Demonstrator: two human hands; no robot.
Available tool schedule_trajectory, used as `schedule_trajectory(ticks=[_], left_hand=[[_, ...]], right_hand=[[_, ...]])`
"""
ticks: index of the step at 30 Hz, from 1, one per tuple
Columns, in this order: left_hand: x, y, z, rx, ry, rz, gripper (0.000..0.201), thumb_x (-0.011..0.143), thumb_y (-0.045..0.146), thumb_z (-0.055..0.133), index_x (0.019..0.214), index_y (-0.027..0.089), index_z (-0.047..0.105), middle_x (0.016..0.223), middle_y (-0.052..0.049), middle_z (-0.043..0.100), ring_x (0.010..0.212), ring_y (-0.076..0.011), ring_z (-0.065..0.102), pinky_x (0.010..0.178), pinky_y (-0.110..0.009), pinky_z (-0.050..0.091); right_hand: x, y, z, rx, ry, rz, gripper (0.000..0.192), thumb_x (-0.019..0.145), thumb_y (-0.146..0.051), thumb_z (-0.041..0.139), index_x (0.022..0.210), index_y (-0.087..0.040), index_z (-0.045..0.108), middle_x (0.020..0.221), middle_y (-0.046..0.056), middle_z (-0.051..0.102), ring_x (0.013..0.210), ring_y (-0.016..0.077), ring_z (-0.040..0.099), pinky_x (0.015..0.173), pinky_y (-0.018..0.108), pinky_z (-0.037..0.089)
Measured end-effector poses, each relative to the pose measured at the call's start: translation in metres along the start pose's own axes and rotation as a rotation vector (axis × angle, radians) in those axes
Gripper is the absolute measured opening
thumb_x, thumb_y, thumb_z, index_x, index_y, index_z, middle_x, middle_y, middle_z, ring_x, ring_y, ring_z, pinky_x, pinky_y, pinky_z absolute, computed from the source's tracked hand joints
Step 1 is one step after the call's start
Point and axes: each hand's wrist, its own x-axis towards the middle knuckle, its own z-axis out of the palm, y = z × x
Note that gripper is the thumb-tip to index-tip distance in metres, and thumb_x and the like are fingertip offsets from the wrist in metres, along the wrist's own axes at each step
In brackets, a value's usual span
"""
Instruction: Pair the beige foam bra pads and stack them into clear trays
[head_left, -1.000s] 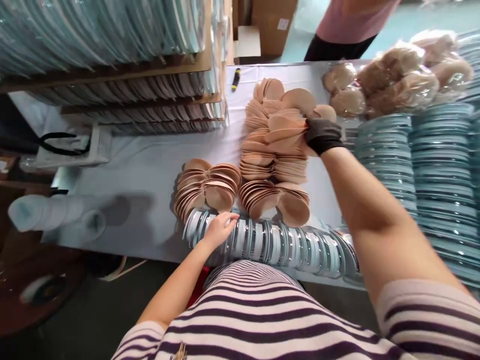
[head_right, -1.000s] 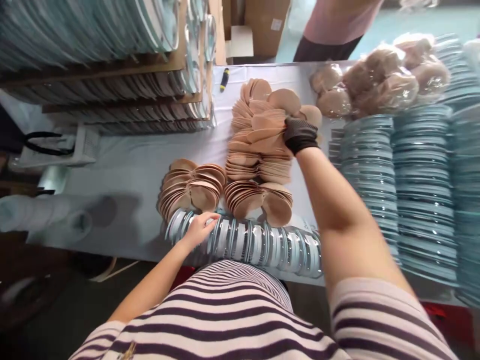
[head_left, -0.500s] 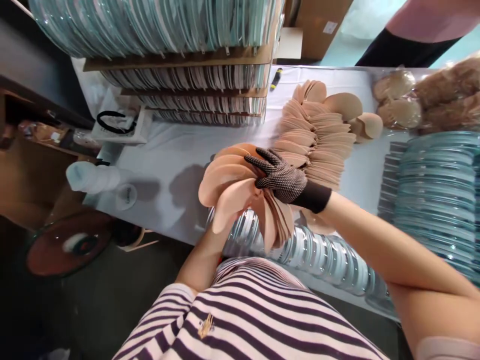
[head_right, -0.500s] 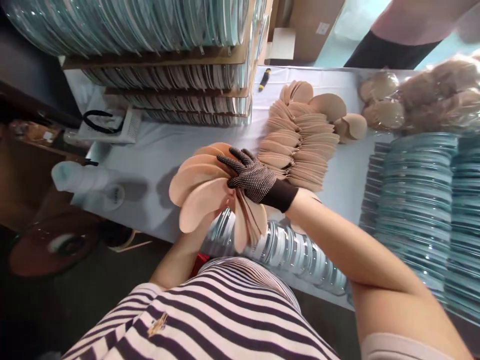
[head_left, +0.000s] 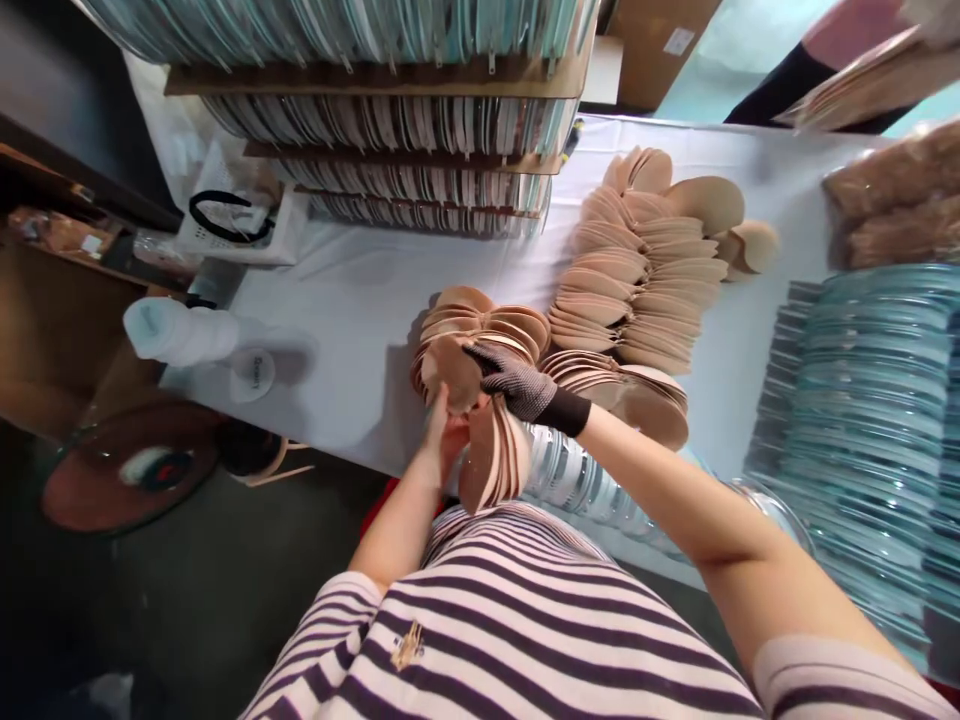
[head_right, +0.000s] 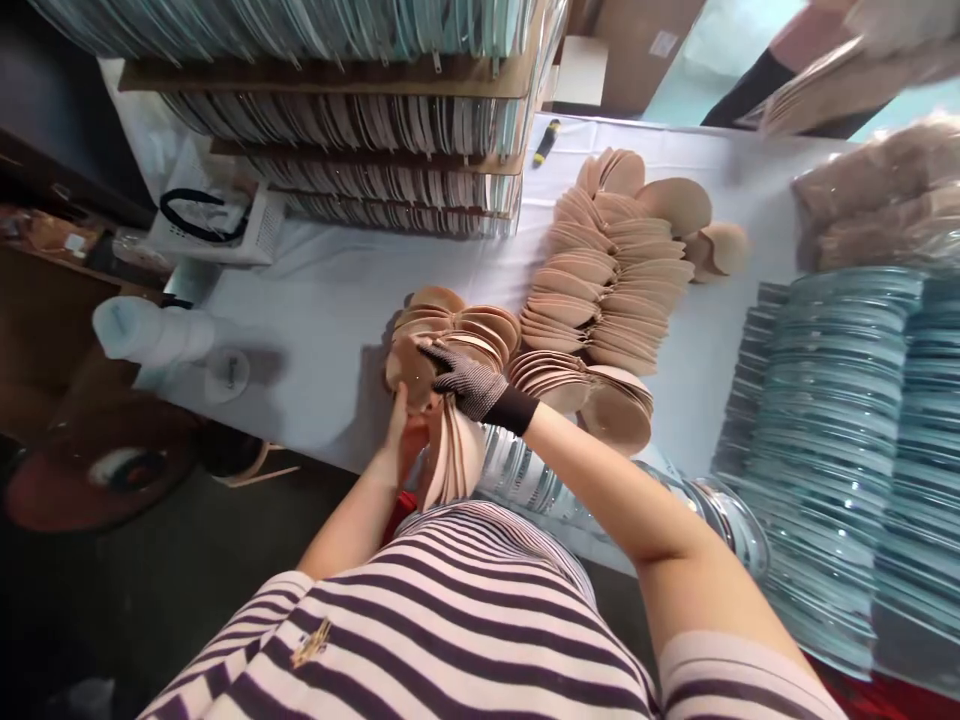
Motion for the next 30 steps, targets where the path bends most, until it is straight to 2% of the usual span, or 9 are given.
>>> schedule_trajectory(ticks=[2,4,8,13,16,19,22,25,30], left_hand=[[0.007,0.007,0.000,-0.107,0.001,-0.011,0.042,0.097,0.051,0.045,0.112,0.019,0.068,0.107,-0.010,0.075,0.107,-0.0260,0.070,0.090,-0.041,0.059],[0.013,0.016,0.002,-0.165,0.061,0.048,0.030,0.095,0.036,0.050,0.109,0.018,0.069,0.100,-0.008,0.075,0.098,-0.0218,0.072,0.088,-0.036,0.059],[0.023,0.031,0.012,-0.252,0.252,0.146,0.027,0.085,0.028,0.058,0.107,0.017,0.068,0.092,-0.007,0.076,0.088,-0.0186,0.073,0.082,-0.031,0.059],[0.034,0.031,0.025,-0.257,0.540,0.219,0.039,0.083,0.027,0.063,0.120,0.019,0.063,0.102,-0.007,0.075,0.088,-0.0191,0.072,0.078,-0.032,0.059],[0.035,0.025,0.031,-0.275,0.571,0.177,0.039,0.084,0.030,0.062,0.121,0.020,0.061,0.103,-0.006,0.075,0.089,-0.0196,0.072,0.077,-0.034,0.059],[0.035,0.021,0.037,-0.378,0.551,0.193,0.034,0.082,0.024,0.062,0.116,0.020,0.063,0.102,-0.006,0.074,0.091,-0.0211,0.072,0.079,-0.035,0.060],[0.041,0.020,0.040,-0.443,0.522,0.228,0.030,0.081,0.017,0.057,0.110,0.019,0.064,0.106,-0.008,0.073,0.101,-0.0221,0.070,0.085,-0.035,0.059],[0.049,0.022,0.038,-0.406,0.553,0.098,0.024,0.082,0.019,0.056,0.105,0.018,0.063,0.107,-0.010,0.071,0.108,-0.0237,0.068,0.090,-0.037,0.057],[0.047,0.031,0.026,-0.322,0.519,-0.020,0.022,0.087,0.028,0.052,0.106,0.020,0.061,0.111,-0.012,0.069,0.115,-0.0248,0.064,0.100,-0.042,0.051]], right_hand=[[-0.005,-0.002,0.006,-0.058,-0.023,-0.056,0.009,0.072,-0.024,0.076,0.080,-0.029,0.076,0.144,0.001,0.060,0.147,0.0277,0.040,0.126,0.048,0.021],[-0.014,-0.002,0.005,-0.086,0.062,-0.081,0.016,0.077,-0.028,0.073,0.093,-0.029,0.077,0.148,0.002,0.056,0.149,0.0270,0.037,0.127,0.047,0.020],[-0.040,0.012,-0.009,0.027,0.177,0.159,0.058,0.088,-0.049,0.062,0.142,-0.027,0.056,0.157,0.007,0.046,0.152,0.0274,0.031,0.126,0.050,0.020],[-0.060,0.047,-0.015,-0.138,0.124,0.301,0.105,0.067,-0.045,0.083,0.156,-0.019,0.035,0.163,0.015,0.033,0.154,0.0331,0.024,0.126,0.049,0.020],[-0.058,0.061,-0.024,-0.187,0.199,0.249,0.088,0.071,-0.031,0.073,0.152,-0.018,0.041,0.150,0.014,0.052,0.138,0.0311,0.049,0.118,0.047,0.037],[-0.046,0.058,-0.050,-0.293,0.089,0.204,0.066,0.072,-0.020,0.062,0.138,-0.016,0.057,0.125,0.008,0.070,0.111,0.0257,0.066,0.103,0.041,0.051],[-0.024,0.045,-0.081,-0.596,-0.050,0.201,0.060,0.071,-0.014,0.060,0.131,-0.017,0.063,0.122,0.008,0.073,0.110,0.0260,0.067,0.100,0.039,0.052],[0.005,0.036,-0.096,-0.915,-0.158,0.332,0.066,0.073,-0.012,0.062,0.139,-0.018,0.059,0.129,0.012,0.069,0.114,0.0281,0.066,0.099,0.037,0.052],[0.027,0.038,-0.078,-1.191,-0.200,0.502,0.059,0.081,-0.018,0.065,0.139,-0.012,0.055,0.131,0.021,0.065,0.113,0.0311,0.066,0.091,0.038,0.053]])
